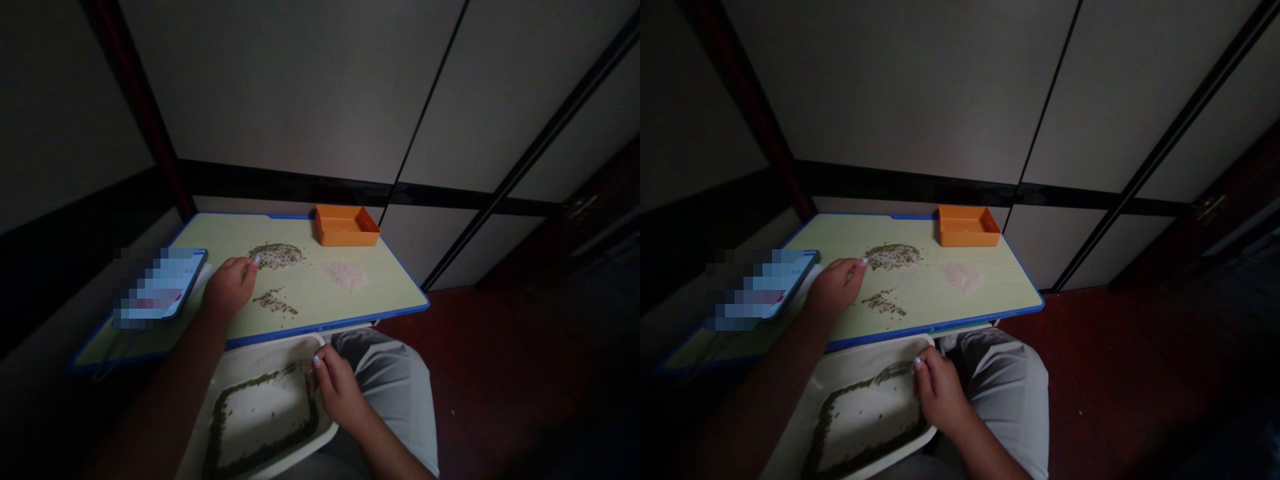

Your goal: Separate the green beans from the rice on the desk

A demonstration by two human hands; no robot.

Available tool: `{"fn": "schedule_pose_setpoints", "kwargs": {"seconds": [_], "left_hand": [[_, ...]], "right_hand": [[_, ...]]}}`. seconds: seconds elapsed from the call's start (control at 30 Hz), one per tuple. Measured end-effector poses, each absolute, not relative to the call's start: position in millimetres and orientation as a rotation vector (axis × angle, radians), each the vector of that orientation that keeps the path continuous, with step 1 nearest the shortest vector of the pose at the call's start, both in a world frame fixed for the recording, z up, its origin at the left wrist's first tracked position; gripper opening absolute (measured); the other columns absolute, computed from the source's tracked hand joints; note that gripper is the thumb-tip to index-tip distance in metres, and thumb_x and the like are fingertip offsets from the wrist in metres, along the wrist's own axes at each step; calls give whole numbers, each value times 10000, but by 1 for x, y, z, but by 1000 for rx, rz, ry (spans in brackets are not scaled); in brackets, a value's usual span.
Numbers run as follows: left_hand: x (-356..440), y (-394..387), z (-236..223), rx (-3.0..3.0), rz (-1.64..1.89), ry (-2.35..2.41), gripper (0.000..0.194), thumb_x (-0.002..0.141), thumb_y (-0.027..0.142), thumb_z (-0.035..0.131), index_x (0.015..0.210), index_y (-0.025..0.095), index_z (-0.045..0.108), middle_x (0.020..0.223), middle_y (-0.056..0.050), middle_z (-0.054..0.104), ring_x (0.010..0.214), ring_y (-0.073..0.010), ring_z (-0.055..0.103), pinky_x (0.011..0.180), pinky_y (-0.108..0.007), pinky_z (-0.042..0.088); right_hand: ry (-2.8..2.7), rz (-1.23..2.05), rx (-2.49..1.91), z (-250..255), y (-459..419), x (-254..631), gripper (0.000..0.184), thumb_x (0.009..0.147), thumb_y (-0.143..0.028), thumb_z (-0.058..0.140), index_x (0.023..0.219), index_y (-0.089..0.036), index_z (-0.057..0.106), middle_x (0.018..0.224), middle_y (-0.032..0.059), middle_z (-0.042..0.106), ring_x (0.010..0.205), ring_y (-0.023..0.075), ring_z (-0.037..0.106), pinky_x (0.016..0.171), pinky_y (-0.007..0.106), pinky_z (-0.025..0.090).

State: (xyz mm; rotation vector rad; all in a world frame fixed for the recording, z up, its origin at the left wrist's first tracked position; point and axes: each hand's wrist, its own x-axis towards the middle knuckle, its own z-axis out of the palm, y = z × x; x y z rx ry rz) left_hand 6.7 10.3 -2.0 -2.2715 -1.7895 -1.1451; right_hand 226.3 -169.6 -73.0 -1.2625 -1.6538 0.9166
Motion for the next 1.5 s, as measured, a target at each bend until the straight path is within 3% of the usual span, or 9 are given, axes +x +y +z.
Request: {"fn": "schedule_pose_setpoints", "kwargs": {"seconds": [0.47, 0.7, 0.93, 1.07, 1.23, 1.5], "left_hand": [[10, 9, -2, -2257, -1092, -1806, 374, 871, 421, 324, 876, 193, 620, 914, -111, 671, 909, -244, 606, 842, -366, 473], [9, 9, -3, -2274, -1068, -1799, 387, 869, 433, 322, 864, 194, 626, 904, -111, 671, 910, -245, 609, 843, -362, 477], [10, 7, -3, -2301, -1069, -1790, 410, 873, 438, 313, 887, 176, 628, 938, -127, 671, 943, -254, 609, 860, -366, 473], [11, 6, -2, -2302, -1099, -1780, 393, 873, 432, 319, 876, 185, 624, 927, -119, 665, 933, -248, 606, 851, -365, 475], [10, 6, -3, -2298, -1120, -1780, 374, 874, 424, 324, 877, 195, 620, 929, -109, 661, 935, -239, 605, 864, -363, 472], [10, 12, -8, -2340, -1123, -1749, 387, 866, 442, 328, 853, 188, 619, 909, -120, 654, 946, -260, 595, 911, -399, 458]], "right_hand": [[-1878, 627, -1304, -86, -169, 225, 155, 907, -193, 369, 782, -216, 459, 701, 18, 546, 682, 165, 525, 632, 260, 351], [-1709, 504, -1456, -97, -170, 219, 232, 938, -200, 346, 740, -218, 466, 684, 18, 554, 739, 180, 523, 739, 294, 361], [-1683, 542, -1471, -94, -170, 219, 263, 951, -245, 336, 732, -214, 477, 703, 36, 579, 766, 193, 528, 718, 290, 364], [-1771, 581, -1439, -87, -168, 220, 238, 942, -211, 369, 746, -215, 503, 695, 13, 617, 736, 173, 561, 860, 341, 355], [-1791, 691, -1389, -80, -163, 221, 207, 931, -172, 384, 785, -221, 521, 737, -5, 668, 762, 164, 622, 1041, 426, 249], [-1797, 611, -1383, -82, -169, 224, 197, 924, -169, 379, 779, -225, 501, 718, 1, 626, 740, 166, 594, 1031, 419, 279]]}}
